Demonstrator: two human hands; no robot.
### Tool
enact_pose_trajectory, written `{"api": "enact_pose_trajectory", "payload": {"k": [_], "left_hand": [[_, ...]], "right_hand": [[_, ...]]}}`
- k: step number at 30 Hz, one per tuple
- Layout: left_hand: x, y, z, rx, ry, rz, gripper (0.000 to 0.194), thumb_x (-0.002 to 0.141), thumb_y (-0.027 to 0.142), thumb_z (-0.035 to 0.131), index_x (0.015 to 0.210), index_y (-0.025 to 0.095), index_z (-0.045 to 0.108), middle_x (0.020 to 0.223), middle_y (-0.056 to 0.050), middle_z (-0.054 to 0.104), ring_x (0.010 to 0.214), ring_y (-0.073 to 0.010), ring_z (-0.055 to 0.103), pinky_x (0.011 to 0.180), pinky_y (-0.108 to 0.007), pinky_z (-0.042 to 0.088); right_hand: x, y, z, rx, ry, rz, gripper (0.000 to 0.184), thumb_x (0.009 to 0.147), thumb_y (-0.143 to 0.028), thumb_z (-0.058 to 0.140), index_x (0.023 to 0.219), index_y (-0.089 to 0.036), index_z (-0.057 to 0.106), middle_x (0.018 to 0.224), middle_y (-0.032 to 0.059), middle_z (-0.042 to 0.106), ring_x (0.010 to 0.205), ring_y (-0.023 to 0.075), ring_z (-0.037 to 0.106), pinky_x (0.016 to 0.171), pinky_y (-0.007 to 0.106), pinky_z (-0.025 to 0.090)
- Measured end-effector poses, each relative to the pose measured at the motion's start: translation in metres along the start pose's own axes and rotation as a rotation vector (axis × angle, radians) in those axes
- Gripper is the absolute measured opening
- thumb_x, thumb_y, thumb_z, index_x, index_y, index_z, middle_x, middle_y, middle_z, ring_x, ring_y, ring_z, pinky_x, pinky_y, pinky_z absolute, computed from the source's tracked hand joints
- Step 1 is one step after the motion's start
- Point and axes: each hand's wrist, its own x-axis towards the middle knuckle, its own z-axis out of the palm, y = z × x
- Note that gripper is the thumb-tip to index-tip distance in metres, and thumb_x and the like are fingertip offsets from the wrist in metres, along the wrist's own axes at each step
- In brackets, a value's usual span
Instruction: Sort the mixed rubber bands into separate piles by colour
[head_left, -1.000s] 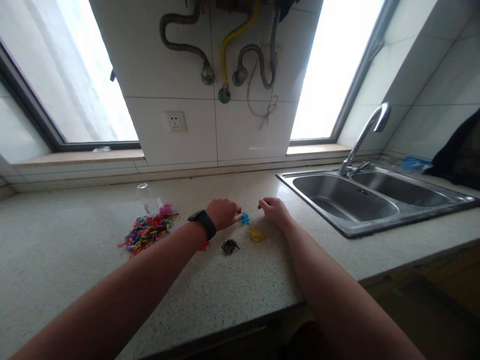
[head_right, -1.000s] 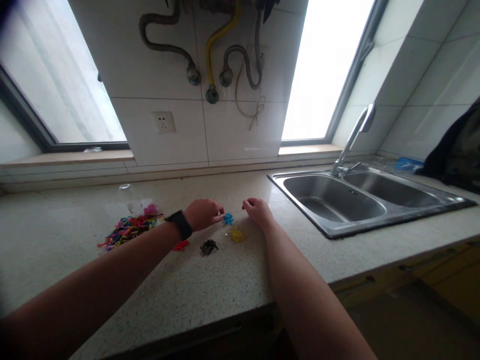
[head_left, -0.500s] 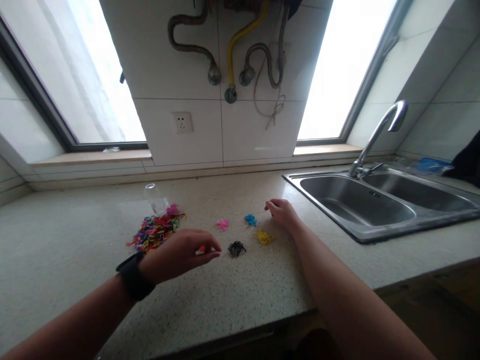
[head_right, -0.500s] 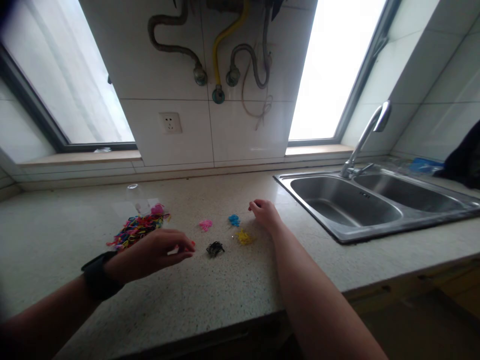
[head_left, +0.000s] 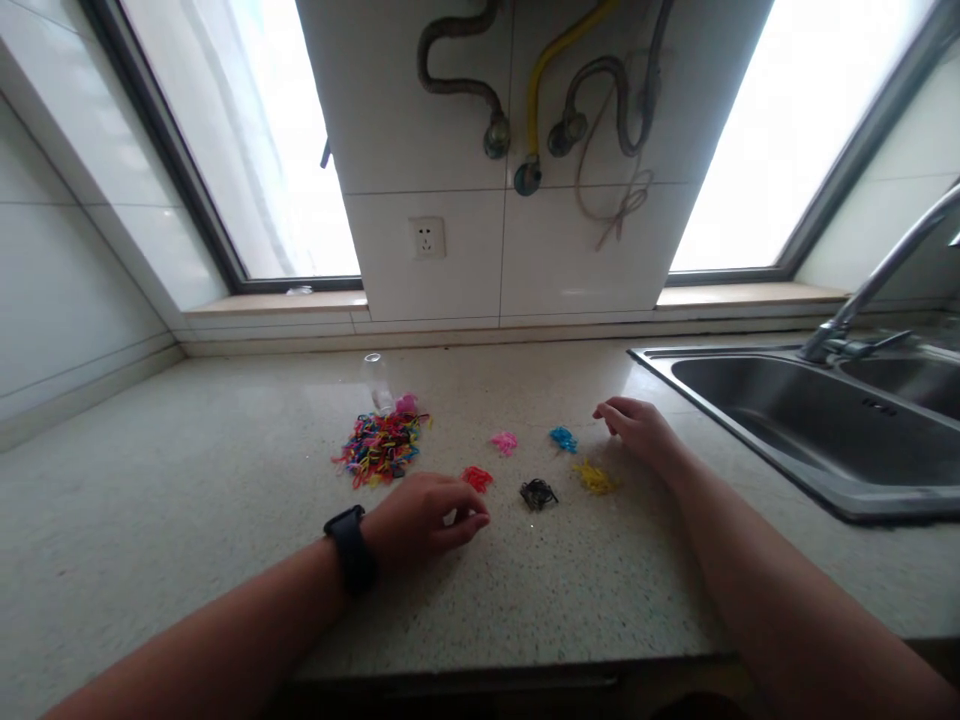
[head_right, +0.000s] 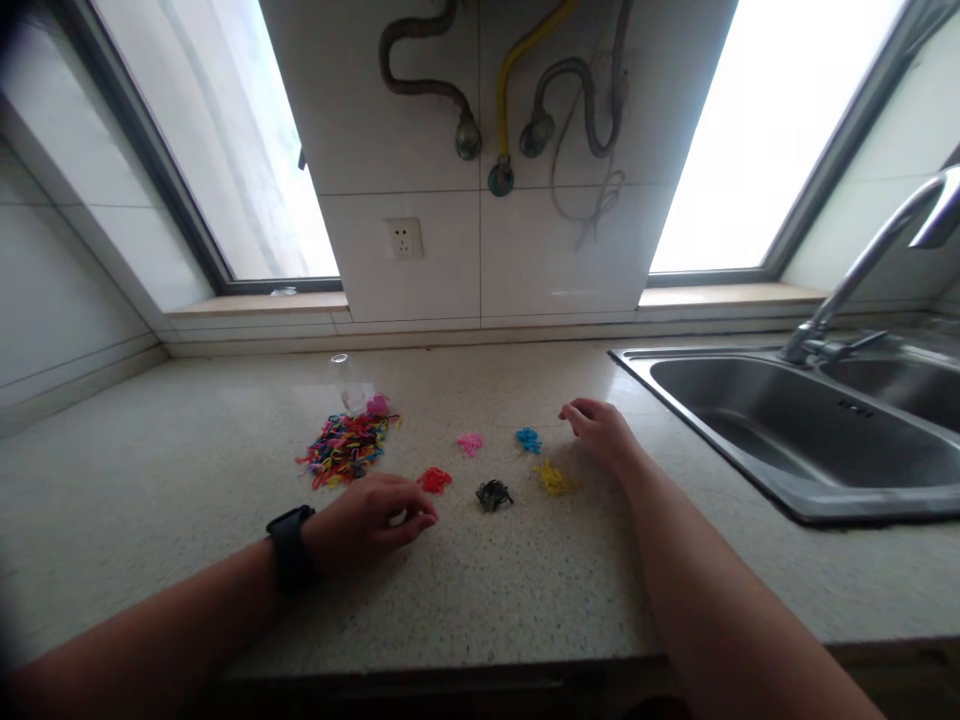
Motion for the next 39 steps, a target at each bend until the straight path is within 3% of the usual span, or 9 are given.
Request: {"api": "enact_pose_trajectory", "payload": {"k": [5,10,18,22,29,39], "left_hand": [[0.003,0.001,-0.001,0.063,-0.029,0.062,0.026,0.096,0.034,0.05,0.089,0.018,0.069,0.074,-0.003,0.066,0.066,-0.0121,0.057,0.064,-0.024,0.041],[0.004,0.002,-0.002,0.098,-0.041,0.126,0.027,0.097,0.032,0.048,0.09,0.017,0.069,0.073,-0.004,0.067,0.066,-0.0124,0.057,0.065,-0.024,0.042],[0.003,0.002,0.0,0.142,-0.043,0.161,0.026,0.096,0.032,0.048,0.09,0.018,0.069,0.072,-0.004,0.067,0.063,-0.0124,0.058,0.063,-0.024,0.042],[0.003,0.002,0.0,0.158,-0.05,0.173,0.026,0.096,0.032,0.049,0.089,0.017,0.069,0.07,-0.003,0.066,0.061,-0.0115,0.057,0.062,-0.024,0.041],[0.004,0.001,-0.001,0.166,-0.067,0.181,0.024,0.095,0.03,0.05,0.089,0.017,0.069,0.069,-0.002,0.066,0.06,-0.0113,0.057,0.059,-0.023,0.039],[0.004,-0.002,0.0,0.175,-0.079,0.19,0.025,0.094,0.031,0.051,0.086,0.017,0.07,0.069,-0.003,0.068,0.061,-0.0127,0.06,0.059,-0.024,0.04]], "right_hand": [[-0.007,-0.013,-0.001,0.011,0.055,-0.09,0.031,0.084,-0.046,0.054,0.083,-0.018,0.068,0.061,0.0019,0.058,0.054,0.0152,0.049,0.053,0.029,0.037],[-0.016,-0.059,0.008,0.132,0.07,-0.194,0.03,0.085,-0.046,0.057,0.09,-0.018,0.066,0.068,0.004,0.062,0.059,0.0153,0.053,0.055,0.028,0.039],[-0.009,-0.171,0.061,-0.139,-0.353,-0.599,0.015,0.085,-0.028,0.06,0.089,-0.018,0.071,0.075,0.0012,0.068,0.063,0.0112,0.055,0.062,0.024,0.037],[0.002,-0.209,0.098,-0.282,-0.476,-0.724,0.018,0.086,-0.025,0.06,0.097,-0.02,0.073,0.088,0.0032,0.074,0.074,0.0133,0.062,0.068,0.024,0.038],[0.016,-0.218,0.151,-0.617,-0.539,-0.795,0.023,0.087,-0.028,0.057,0.105,-0.025,0.071,0.104,0.007,0.074,0.091,0.0237,0.068,0.07,0.029,0.044],[0.016,-0.212,0.172,-0.67,-0.537,-0.819,0.028,0.09,-0.03,0.054,0.114,-0.026,0.067,0.117,0.0089,0.071,0.103,0.0267,0.067,0.078,0.035,0.05]]}}
